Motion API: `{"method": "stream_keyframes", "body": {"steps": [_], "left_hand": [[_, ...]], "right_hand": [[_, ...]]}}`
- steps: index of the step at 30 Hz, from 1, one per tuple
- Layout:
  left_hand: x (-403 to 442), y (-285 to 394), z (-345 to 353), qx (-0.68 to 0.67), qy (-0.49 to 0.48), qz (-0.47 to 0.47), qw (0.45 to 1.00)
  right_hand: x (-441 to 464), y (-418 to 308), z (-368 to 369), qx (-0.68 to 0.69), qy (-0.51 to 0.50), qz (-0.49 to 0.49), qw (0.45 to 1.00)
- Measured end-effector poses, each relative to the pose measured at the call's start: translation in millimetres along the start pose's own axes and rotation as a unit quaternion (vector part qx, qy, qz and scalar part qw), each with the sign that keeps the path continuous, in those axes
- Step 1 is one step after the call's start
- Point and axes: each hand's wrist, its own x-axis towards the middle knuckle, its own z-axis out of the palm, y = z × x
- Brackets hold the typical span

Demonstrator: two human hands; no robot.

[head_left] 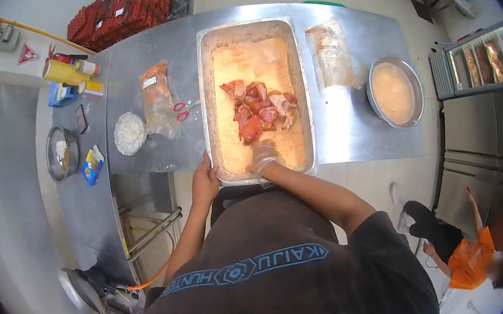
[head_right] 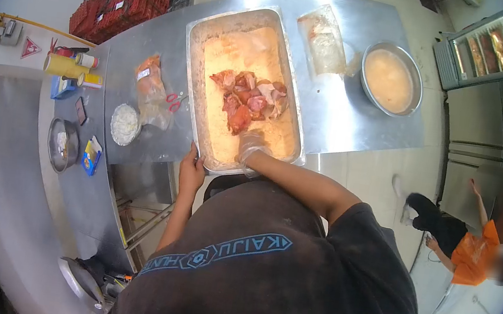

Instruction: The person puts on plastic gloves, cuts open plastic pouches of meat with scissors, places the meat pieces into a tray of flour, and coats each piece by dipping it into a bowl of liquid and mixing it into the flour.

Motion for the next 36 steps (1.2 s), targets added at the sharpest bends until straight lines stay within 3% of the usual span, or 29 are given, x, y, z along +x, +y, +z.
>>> {"method": "stream_keyframes", "body": {"steps": [2, 5, 8, 11, 20, 22, 24, 26, 28, 29, 30, 31, 32, 34, 36], "left_hand": [[-1.1, -2.8, 0.8, -0.035, 0.006, 0.01, 0.999], [-1.2, -15.0, 3.3, -0.104, 0.01, 0.005, 0.995], [-1.3, -19.3, -1.5, -0.1, -0.021, -0.027, 0.994], [-0.3, -26.2, 0.8, -0.125, -0.025, -0.028, 0.991], [0.0, -23.7, -5.1, -0.23, -0.029, -0.038, 0.972], [-0.7, -27.8, -2.1, -0.244, -0.024, -0.04, 0.969], [1.5, -42.0, 10.7, -0.269, -0.005, -0.033, 0.963], [1.8, -39.4, 7.1, -0.274, -0.013, -0.053, 0.96], [1.9, -38.3, 4.7, -0.277, -0.017, -0.061, 0.959], [1.8, -39.1, 4.8, -0.278, -0.015, -0.061, 0.959], [1.8, -40.0, 4.8, -0.28, -0.013, -0.061, 0.958], [2.5, -44.4, 7.1, -0.296, -0.016, -0.057, 0.954], [4.0, -52.6, 12.8, -0.312, -0.019, -0.053, 0.948], [6.7, -54.2, 14.8, -0.331, -0.023, -0.051, 0.942], [2.6, -44.6, 5.7, -0.335, -0.032, -0.058, 0.94]], "right_hand": [[19.5, 4.9, 28.1, 0.04, 0.034, -0.009, 0.999], [14.8, 14.7, 10.3, 0.116, 0.062, 0.001, 0.991], [-28.7, 22.8, -70.8, 0.302, 0.052, 0.082, 0.948], [-77.9, 0.4, -164.9, 0.351, 0.095, 0.103, 0.926], [68.9, 64.0, -165.4, 0.212, 0.142, 0.004, 0.967], [93.2, 64.7, -167.5, 0.029, 0.16, -0.067, 0.984], [107.4, 62.8, -173.5, -0.228, 0.186, -0.152, 0.943], [139.8, 82.1, -139.4, -0.007, 0.313, -0.055, 0.948], [120.7, 67.3, -141.0, -0.045, 0.256, 0.002, 0.966], [64.9, 33.7, -155.8, -0.197, 0.136, 0.01, 0.971], [8.4, -8.9, -162.4, 0.024, 0.13, 0.146, 0.98], [30.4, 27.3, -113.8, -0.024, 0.042, 0.119, 0.992], [-19.8, 0.3, -111.8, -0.033, -0.001, 0.133, 0.991], [-18.9, 5.6, -69.3, 0.007, -0.146, 0.096, 0.985], [-8.6, -11.8, -23.6, 0.013, -0.123, 0.051, 0.991]]}}
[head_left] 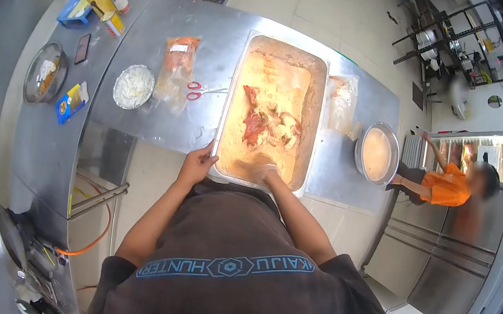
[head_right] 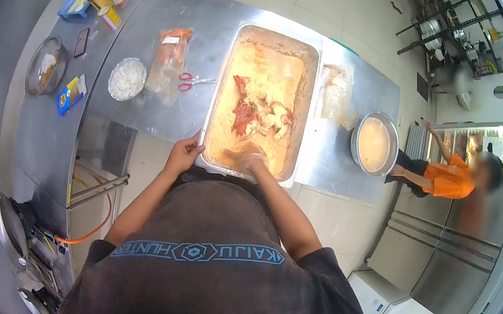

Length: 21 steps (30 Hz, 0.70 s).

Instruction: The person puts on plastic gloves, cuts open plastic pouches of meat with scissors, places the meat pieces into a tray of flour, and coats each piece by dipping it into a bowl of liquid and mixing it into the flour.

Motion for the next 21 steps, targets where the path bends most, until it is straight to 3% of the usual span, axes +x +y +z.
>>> {"method": "stream_keyframes", "body": {"steps": [5, 6, 9, 10, 13, 16, 21], "left_hand": [[0.3, 9.2, -6.0, 0.022, -0.018, -0.016, 0.999], [3.3, 5.4, -7.1, 0.029, -0.026, -0.012, 0.999], [8.3, -4.7, -5.4, 0.027, -0.013, 0.002, 1.0], [8.7, -5.6, -5.4, 0.012, -0.019, -0.003, 1.0], [10.9, -9.5, -8.2, -0.021, -0.027, -0.01, 0.999], [9.2, -12.5, -7.2, -0.014, -0.022, -0.008, 1.0], [6.4, 2.9, -11.1, -0.027, -0.03, -0.009, 0.999]], "right_hand": [[53.9, -47.1, 47.3, 0.026, 0.164, -0.074, 0.983], [56.5, -56.3, 46.0, -0.035, 0.169, -0.118, 0.978], [52.6, -65.7, 46.2, 0.112, 0.235, -0.052, 0.964], [33.5, -74.0, 24.6, 0.162, 0.203, -0.017, 0.966], [18.7, -37.0, -17.1, 0.248, 0.172, -0.076, 0.951], [-35.4, -17.2, -91.3, 0.252, 0.162, -0.059, 0.952], [14.8, 98.1, -140.2, 0.101, 0.257, 0.0, 0.961]]}}
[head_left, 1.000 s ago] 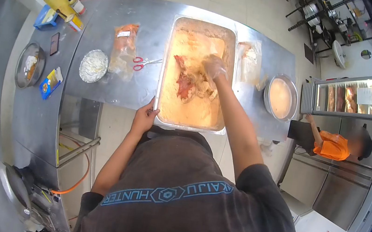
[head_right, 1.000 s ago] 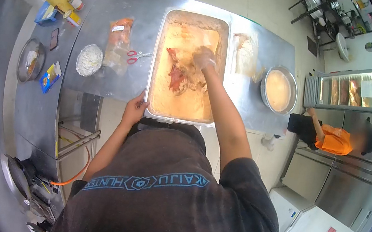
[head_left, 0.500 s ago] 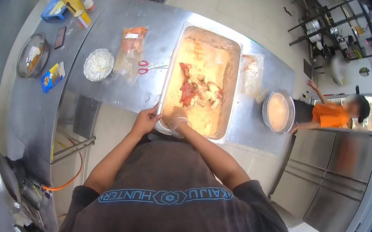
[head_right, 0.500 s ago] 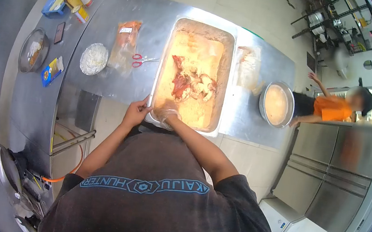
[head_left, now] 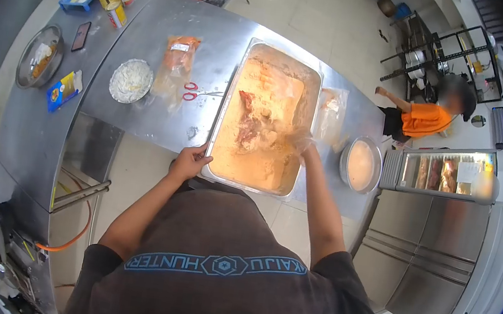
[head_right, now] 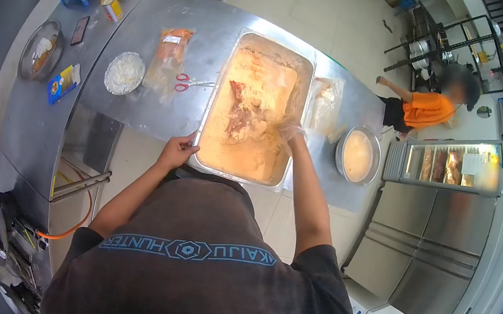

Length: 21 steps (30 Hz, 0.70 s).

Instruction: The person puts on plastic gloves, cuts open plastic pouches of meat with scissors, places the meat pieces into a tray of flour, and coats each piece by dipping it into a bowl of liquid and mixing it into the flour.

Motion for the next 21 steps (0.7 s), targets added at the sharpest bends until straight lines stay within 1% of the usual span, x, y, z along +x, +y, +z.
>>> {"method": "stream_keyframes", "body": {"steps": [2, 3, 4, 5, 6, 8, 9, 10, 11, 12, 13, 14, 16, 18, 20, 21], "left_hand": [[1.6, -2.1, 0.6, -0.01, 0.0, 0.0, 1.0], [3.2, -3.9, 0.9, -0.014, 0.0, 0.0, 1.0], [4.5, -6.7, 1.1, -0.017, 0.0, 0.002, 1.0], [5.4, -9.6, 1.3, -0.021, 0.001, 0.003, 1.0], [4.1, -8.0, 1.7, -0.024, 0.003, 0.004, 1.0], [1.2, -5.2, 1.6, -0.026, 0.004, 0.0, 1.0], [0.3, -2.5, 1.6, -0.025, 0.004, -0.002, 1.0], [0.4, -3.9, 1.8, -0.025, 0.005, -0.009, 1.0], [0.9, -4.8, 2.0, -0.025, 0.006, -0.015, 1.0], [1.9, -7.6, 1.8, -0.024, 0.008, -0.021, 0.999], [3.1, -12.3, 2.6, -0.013, 0.012, -0.017, 1.0], [4.8, -17.8, 3.4, -0.002, 0.017, -0.013, 1.0], [4.3, -17.5, 1.3, 0.024, 0.024, -0.012, 0.999], [2.7, -14.2, 1.8, 0.05, 0.03, -0.018, 0.998], [5.5, -22.5, 4.7, 0.022, 0.029, -0.006, 0.999], [7.0, -26.3, 5.8, 0.007, 0.028, 0.002, 1.0]], "right_hand": [[55.4, 55.8, 9.9, -0.134, 0.012, -0.031, 0.99], [81.8, 79.5, 16.4, -0.209, 0.009, -0.069, 0.976], [74.1, 57.0, 2.6, -0.325, -0.024, -0.13, 0.936], [66.0, 33.8, -11.6, -0.431, -0.041, -0.199, 0.879], [64.9, 21.8, -19.8, -0.531, -0.066, -0.259, 0.804], [81.9, 18.1, -18.2, -0.407, 0.002, -0.444, 0.798], [90.5, 19.2, -16.6, -0.336, 0.037, -0.528, 0.779], [89.6, 5.8, -13.4, -0.301, 0.016, -0.423, 0.854], [91.4, -13.4, -4.1, -0.26, -0.006, -0.311, 0.914], [80.6, -38.1, -3.2, -0.133, -0.011, -0.245, 0.96], [69.2, -63.6, -2.5, 0.006, 0.0, -0.183, 0.983], [62.7, -75.2, 2.0, -0.089, 0.006, -0.199, 0.976], [53.2, -95.1, 12.8, -0.276, 0.021, -0.228, 0.934], [23.9, -108.9, 43.7, -0.106, -0.045, -0.212, 0.97], [-25.1, -129.8, 77.0, -0.077, -0.028, -0.276, 0.958], [-12.3, -115.8, 120.9, -0.121, 0.038, -0.336, 0.933]]}}
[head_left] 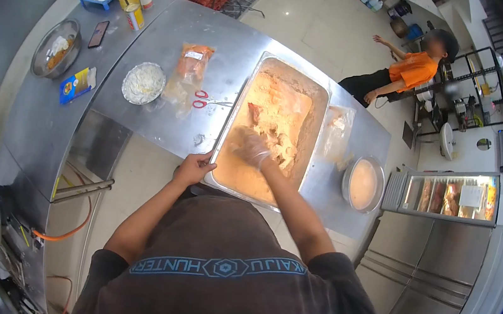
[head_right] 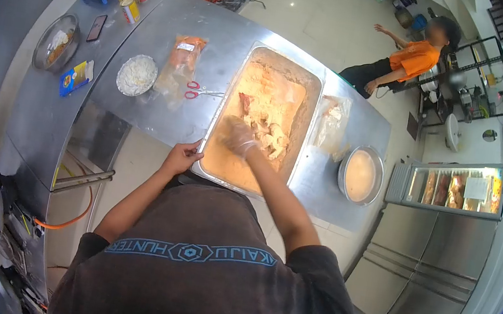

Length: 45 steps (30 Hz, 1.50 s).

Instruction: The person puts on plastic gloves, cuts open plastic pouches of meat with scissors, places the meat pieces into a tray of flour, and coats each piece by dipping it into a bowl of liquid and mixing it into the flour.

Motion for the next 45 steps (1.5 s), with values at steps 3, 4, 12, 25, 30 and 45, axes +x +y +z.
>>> {"method": "stream_keyframes", "body": {"steps": [3, 4, 12, 25, 30, 45], "left_hand": [[-1.7, 5.2, 1.7, 0.003, 0.013, 0.003, 1.0], [-4.2, 9.4, -0.6, 0.016, 0.018, 0.001, 1.0], [3.9, -1.9, 3.3, -0.024, 0.011, 0.028, 0.999], [-3.0, 8.3, 1.9, 0.007, 0.013, 0.02, 1.0], [3.0, -9.3, 4.3, 0.029, 0.022, 0.026, 0.999], [-2.0, -4.9, 7.5, 0.028, 0.036, 0.021, 0.999]], "right_hand": [[-11.8, -20.7, 31.3, -0.127, -0.017, -0.026, 0.991], [-17.3, -39.1, 19.5, -0.157, -0.051, -0.008, 0.986], [-57.9, -22.6, 27.6, 0.092, -0.199, 0.023, 0.975], [19.0, 100.4, -78.7, -0.142, -0.277, -0.006, 0.95], [70.8, 121.8, -86.9, -0.18, -0.255, -0.011, 0.95], [58.1, 35.9, -68.9, -0.089, -0.188, 0.209, 0.955]]}}
